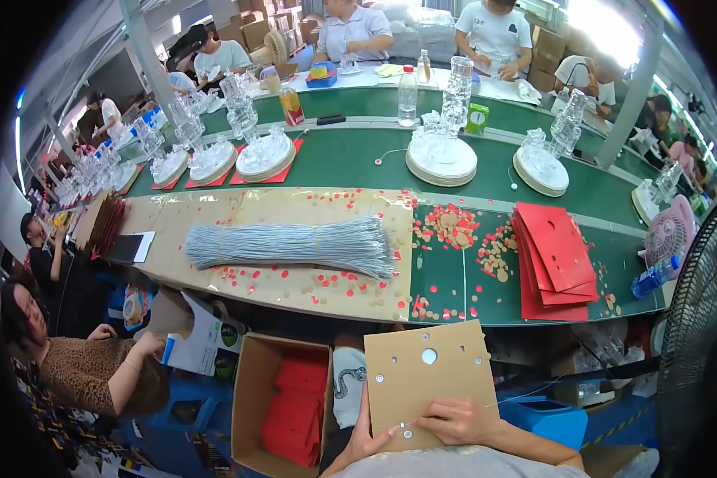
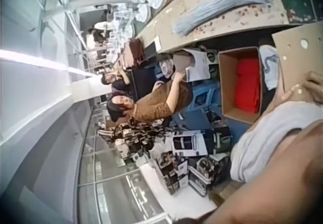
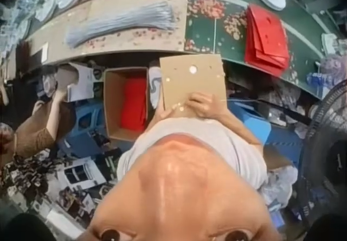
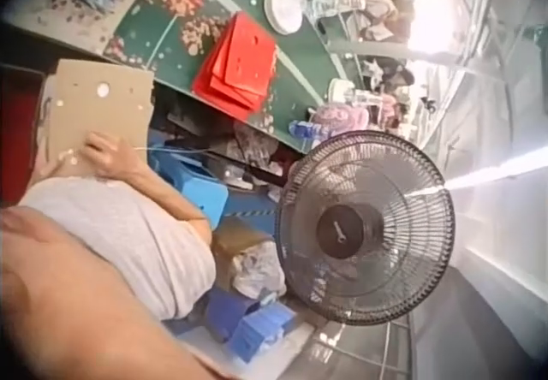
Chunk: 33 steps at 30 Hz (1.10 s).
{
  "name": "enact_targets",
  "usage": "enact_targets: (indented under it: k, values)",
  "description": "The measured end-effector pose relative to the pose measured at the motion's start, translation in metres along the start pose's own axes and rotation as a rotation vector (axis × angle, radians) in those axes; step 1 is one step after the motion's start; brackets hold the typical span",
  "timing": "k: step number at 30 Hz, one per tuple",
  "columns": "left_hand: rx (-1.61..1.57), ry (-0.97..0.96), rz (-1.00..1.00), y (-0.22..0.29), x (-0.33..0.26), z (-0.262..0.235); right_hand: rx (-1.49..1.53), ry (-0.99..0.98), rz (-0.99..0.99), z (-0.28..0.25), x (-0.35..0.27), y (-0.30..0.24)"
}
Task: The recorder is assembling components of a circular light fixture at a production line, specifically attaching thin wire strings to a base plate using a cardboard template.
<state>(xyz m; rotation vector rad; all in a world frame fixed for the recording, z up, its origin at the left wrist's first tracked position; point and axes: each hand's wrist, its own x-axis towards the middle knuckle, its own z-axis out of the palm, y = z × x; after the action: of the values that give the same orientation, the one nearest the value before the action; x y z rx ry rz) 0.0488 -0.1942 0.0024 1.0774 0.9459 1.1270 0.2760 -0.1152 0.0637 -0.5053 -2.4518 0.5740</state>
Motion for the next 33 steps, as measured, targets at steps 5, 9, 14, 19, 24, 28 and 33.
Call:
enact_targets:
  k: [5, 9, 14, 19, 24, 28, 33]
  values:
    - [-0.096, 0.012, 0.001, -0.007, 0.009, -0.004, -0.074, -0.103, -0.046, 0.001, 0.01, 0.001]
    - [-0.011, 0.075, -0.009, 0.007, 0.007, 0.002, -0.053, -0.128, -0.091, -0.001, 0.017, 0.001]
    - [0.803, 0.232, 0.372, 0.036, -0.004, 0.004, -0.047, -0.097, -0.06, 0.001, 0.004, -0.009]
    - [0.694, 0.128, 0.502, 0.018, -0.008, 0.002, -0.053, -0.023, -0.031, 0.007, -0.011, -0.01]
    - [0.786, 0.153, 0.514, 0.041, 0.007, -0.007, -0.075, -0.01, -0.103, 0.005, -0.001, 0.003]
    - [0.557, 0.09, 0.342, 0.062, 0.012, -0.018, -0.031, -0.055, -0.021, 0.002, 0.008, -0.003]
    - [0.59, -0.068, 0.204, 0.067, 0.035, -0.026, -0.002, -0.06, -0.002, 0.01, 0.001, -0.003]
